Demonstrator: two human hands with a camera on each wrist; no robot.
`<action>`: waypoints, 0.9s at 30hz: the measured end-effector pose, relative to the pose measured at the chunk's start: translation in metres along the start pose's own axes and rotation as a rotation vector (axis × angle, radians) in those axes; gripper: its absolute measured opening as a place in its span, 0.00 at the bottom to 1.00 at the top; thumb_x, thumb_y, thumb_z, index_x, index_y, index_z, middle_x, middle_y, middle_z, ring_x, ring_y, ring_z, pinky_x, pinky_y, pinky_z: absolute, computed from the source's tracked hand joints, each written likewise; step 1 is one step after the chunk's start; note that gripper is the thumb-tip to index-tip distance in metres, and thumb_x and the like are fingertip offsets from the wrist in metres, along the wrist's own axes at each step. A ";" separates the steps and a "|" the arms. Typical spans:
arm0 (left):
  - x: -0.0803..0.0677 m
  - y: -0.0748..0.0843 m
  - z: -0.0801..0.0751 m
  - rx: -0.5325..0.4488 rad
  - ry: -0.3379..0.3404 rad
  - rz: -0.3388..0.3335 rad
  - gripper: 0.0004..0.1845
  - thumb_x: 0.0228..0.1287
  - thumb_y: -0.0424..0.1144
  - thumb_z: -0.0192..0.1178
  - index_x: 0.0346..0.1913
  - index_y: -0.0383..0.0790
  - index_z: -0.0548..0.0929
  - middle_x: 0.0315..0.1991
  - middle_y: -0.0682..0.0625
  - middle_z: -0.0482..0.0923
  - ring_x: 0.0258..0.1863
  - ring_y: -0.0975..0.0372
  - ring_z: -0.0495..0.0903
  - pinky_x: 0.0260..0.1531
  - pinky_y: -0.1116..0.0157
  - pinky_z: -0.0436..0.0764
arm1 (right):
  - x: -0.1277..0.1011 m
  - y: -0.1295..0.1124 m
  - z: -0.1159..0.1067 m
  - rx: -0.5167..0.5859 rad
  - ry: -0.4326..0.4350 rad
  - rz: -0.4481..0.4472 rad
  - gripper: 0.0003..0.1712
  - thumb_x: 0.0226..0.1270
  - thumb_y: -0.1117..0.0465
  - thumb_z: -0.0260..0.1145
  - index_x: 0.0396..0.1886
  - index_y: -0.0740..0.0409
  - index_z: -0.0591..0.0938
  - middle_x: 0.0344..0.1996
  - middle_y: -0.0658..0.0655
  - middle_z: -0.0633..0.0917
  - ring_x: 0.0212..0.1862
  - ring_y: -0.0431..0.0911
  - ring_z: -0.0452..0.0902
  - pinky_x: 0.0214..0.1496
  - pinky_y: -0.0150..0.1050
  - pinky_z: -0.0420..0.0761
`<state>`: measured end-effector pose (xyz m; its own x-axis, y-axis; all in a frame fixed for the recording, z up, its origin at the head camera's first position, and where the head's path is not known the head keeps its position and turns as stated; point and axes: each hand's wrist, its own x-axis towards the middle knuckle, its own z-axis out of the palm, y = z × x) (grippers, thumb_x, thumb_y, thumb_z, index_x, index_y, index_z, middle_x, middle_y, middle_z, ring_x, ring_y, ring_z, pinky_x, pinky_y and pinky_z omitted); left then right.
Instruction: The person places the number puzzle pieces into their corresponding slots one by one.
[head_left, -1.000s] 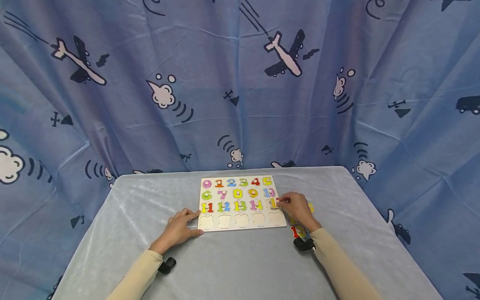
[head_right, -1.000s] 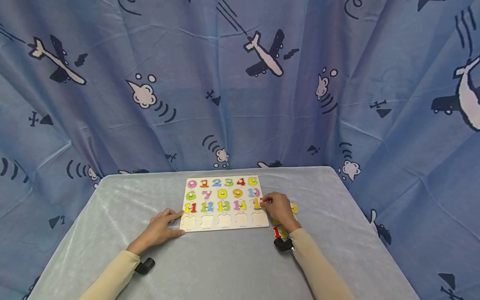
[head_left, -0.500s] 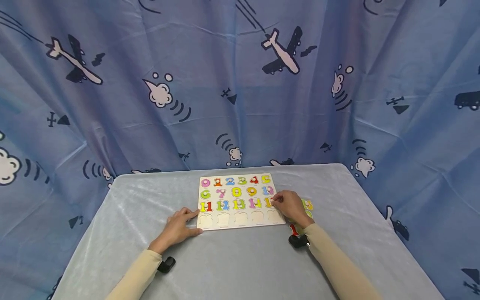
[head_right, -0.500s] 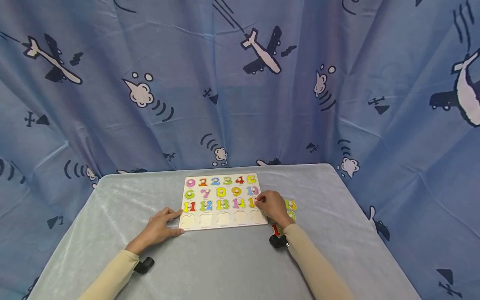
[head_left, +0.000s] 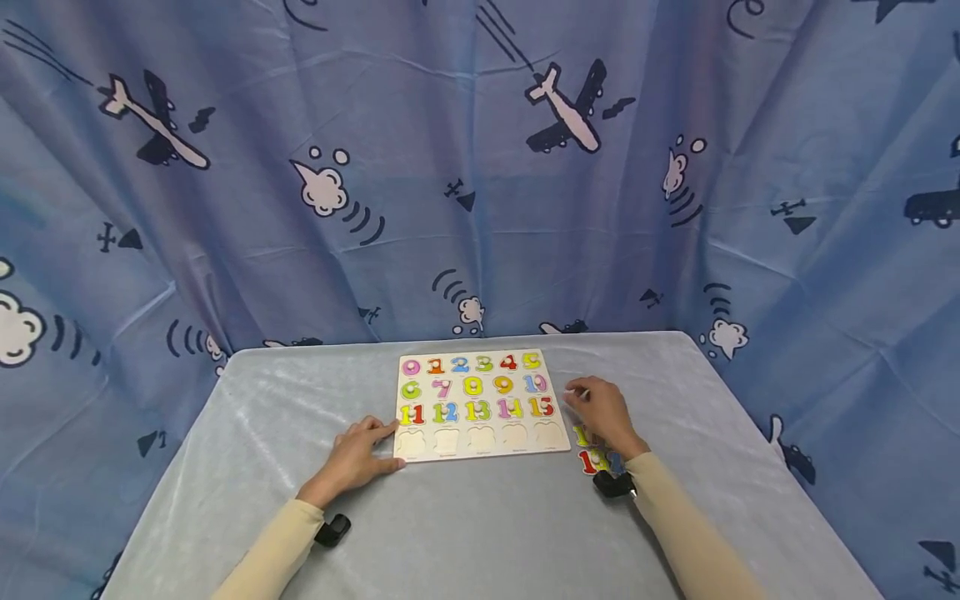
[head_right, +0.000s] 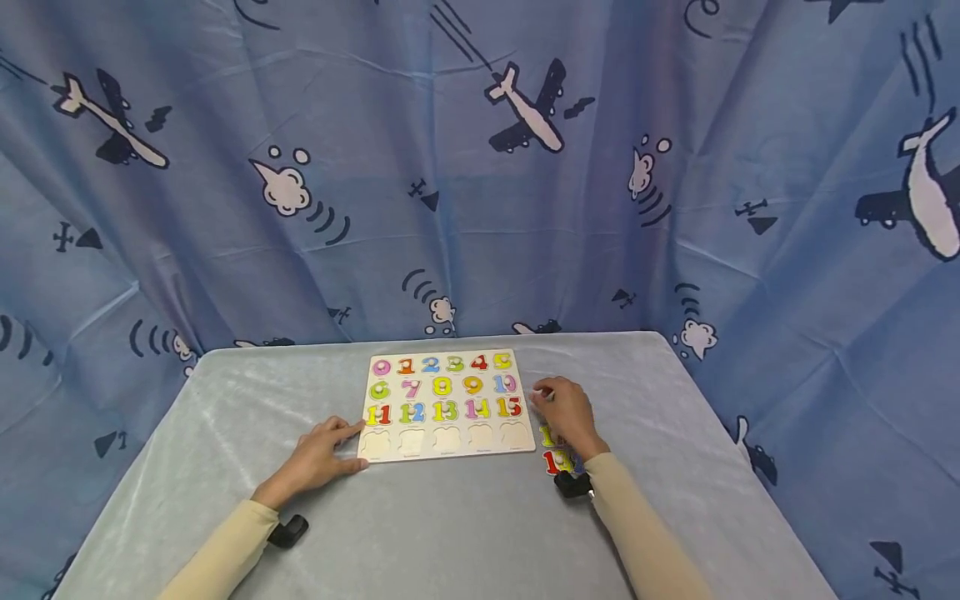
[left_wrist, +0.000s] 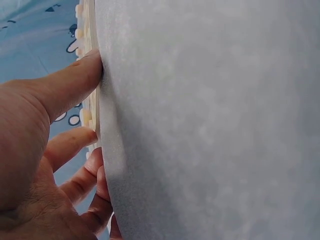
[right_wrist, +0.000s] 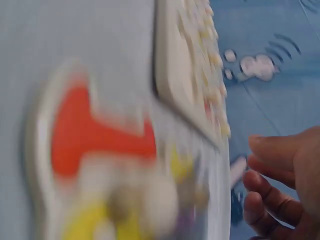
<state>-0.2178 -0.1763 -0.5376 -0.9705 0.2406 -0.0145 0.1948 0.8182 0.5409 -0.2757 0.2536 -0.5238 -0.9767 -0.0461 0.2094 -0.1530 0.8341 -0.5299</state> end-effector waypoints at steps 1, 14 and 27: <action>0.000 0.000 0.000 -0.002 0.000 0.003 0.39 0.52 0.50 0.74 0.68 0.45 0.75 0.46 0.52 0.74 0.43 0.61 0.70 0.48 0.53 0.65 | -0.002 0.006 -0.004 -0.006 0.016 0.005 0.13 0.65 0.58 0.69 0.46 0.59 0.87 0.34 0.56 0.86 0.33 0.45 0.77 0.35 0.40 0.74; 0.000 -0.002 0.000 -0.003 0.006 0.024 0.38 0.53 0.50 0.74 0.67 0.44 0.75 0.45 0.52 0.74 0.44 0.60 0.70 0.47 0.53 0.64 | -0.021 0.061 -0.033 -0.009 -0.054 0.094 0.18 0.61 0.58 0.72 0.46 0.64 0.85 0.35 0.57 0.84 0.36 0.46 0.76 0.38 0.40 0.73; 0.000 -0.001 0.000 -0.001 0.000 0.011 0.38 0.53 0.49 0.74 0.67 0.44 0.75 0.45 0.52 0.73 0.43 0.60 0.69 0.47 0.54 0.63 | -0.013 0.002 -0.026 0.070 0.004 0.055 0.09 0.62 0.61 0.71 0.38 0.62 0.86 0.29 0.55 0.82 0.32 0.45 0.72 0.34 0.35 0.71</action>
<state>-0.2186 -0.1774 -0.5378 -0.9684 0.2494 -0.0082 0.2053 0.8152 0.5416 -0.2590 0.2700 -0.5058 -0.9834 0.0015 0.1817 -0.1091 0.7946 -0.5972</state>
